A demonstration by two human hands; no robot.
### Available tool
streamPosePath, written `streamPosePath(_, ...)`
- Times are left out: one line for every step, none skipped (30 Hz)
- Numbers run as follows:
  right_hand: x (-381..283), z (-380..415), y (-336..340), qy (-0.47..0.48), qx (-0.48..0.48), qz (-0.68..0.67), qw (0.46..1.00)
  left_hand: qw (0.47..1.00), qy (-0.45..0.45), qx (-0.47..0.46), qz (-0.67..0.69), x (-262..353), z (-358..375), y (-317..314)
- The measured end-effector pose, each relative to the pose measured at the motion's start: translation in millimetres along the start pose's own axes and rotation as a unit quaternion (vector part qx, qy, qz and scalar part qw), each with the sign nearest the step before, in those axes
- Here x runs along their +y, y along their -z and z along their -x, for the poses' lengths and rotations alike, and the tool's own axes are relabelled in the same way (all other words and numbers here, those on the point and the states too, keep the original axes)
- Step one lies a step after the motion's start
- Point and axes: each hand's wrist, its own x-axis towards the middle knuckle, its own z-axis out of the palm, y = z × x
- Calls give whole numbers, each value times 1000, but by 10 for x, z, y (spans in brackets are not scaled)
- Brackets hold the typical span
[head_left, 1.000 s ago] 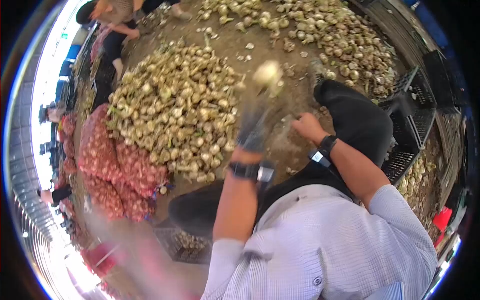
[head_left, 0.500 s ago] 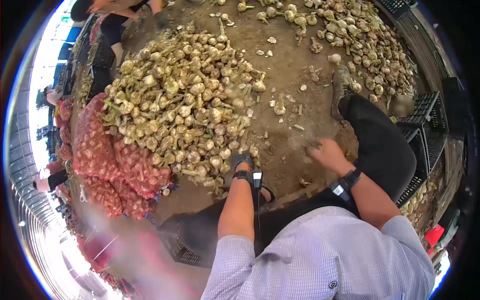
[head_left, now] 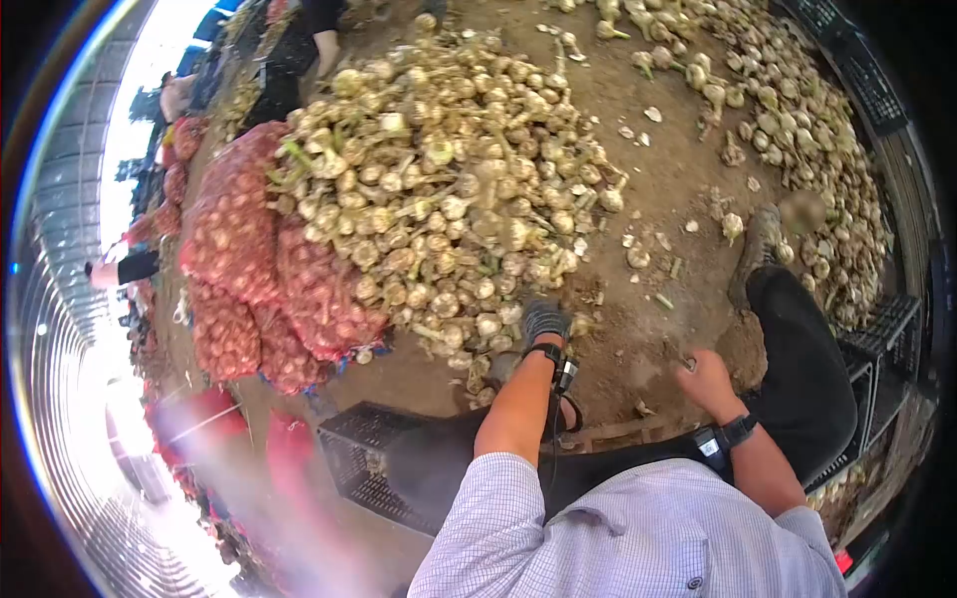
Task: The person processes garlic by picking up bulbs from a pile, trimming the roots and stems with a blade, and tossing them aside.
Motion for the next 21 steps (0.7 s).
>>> streamPosePath(-16, 12, 18, 10, 6, -5, 1000, 994, -68, 85, -8, -38, 280, 9)
streamPosePath(-43, 27, 42, 20, 12, -11, 1000, 983, -122, 135, 12, -62, 530, 103)
streamPosePath(-79, 41, 55, 31, 18, -19, 999, 967, -177, 183, 27, -82, 799, 207)
streamPosePath(-120, 56, 65, 32, 11, -21, 999, 953, -223, 195, 69, -64, 1014, 383)
streamPosePath(-160, 66, 95, 32, 7, -22, 999, 934, -271, 206, 110, -35, 1261, 517)
streamPosePath(-178, 89, 129, 31, 4, -22, 999, 915, -291, 167, 223, 16, 1600, 593)
streamPosePath(-164, 103, 135, 26, 2, -79, 997, 881, -310, 126, 334, 79, 1968, 658)
streamPosePath(-142, 103, 107, 22, -3, -136, 990, 833, -325, 83, 441, 75, 2196, 686)
streamPosePath(-147, 118, 76, 16, -11, -192, 981, 798, -400, 76, 445, 54, 2267, 624)
streamPosePath(-186, 147, 61, 29, -17, -226, 974, 759, -472, 68, 444, 85, 2327, 491)
streamPosePath(-235, 171, 55, 41, -23, -260, 965, 751, -509, 91, 410, 112, 2386, 347)
streamPosePath(-281, 196, 54, 53, -28, -292, 955, 740, -545, 114, 377, 142, 2468, 211)
streamPosePath(-341, 237, 48, 57, -42, -332, 941, 760, -544, 168, 313, 205, 2637, 72)
streamPosePath(-423, 291, 36, 60, -54, -370, 925, 762, -552, 235, 245, 196, 2726, -27)
streamPosePath(-505, 344, 29, 61, -64, -408, 909, 757, -550, 304, 178, 188, 2811, -124)
streamPosePath(-576, 382, 28, 81, -78, -403, 908, 730, -556, 382, 109, 161, 2790, -237)
streamPosePath(-609, 427, 54, 92, -85, -397, 909, 694, -562, 448, 42, 200, 2735, -371)
streamPosePath(-603, 493, 123, 99, -86, -388, 912, 728, -573, 361, 112, 215, 2665, -429)
streamPosePath(-641, 538, 216, 102, -93, -333, 933, 752, -568, 278, 185, 232, 2593, -485)
streamPosePath(-667, 580, 303, 102, -99, -278, 950, 732, -566, 374, 61, 124, 2849, -390)
streamPosePath(-565, 565, 258, 125, -56, -243, 960, 723, -568, 389, 49, 73, 3017, -359)
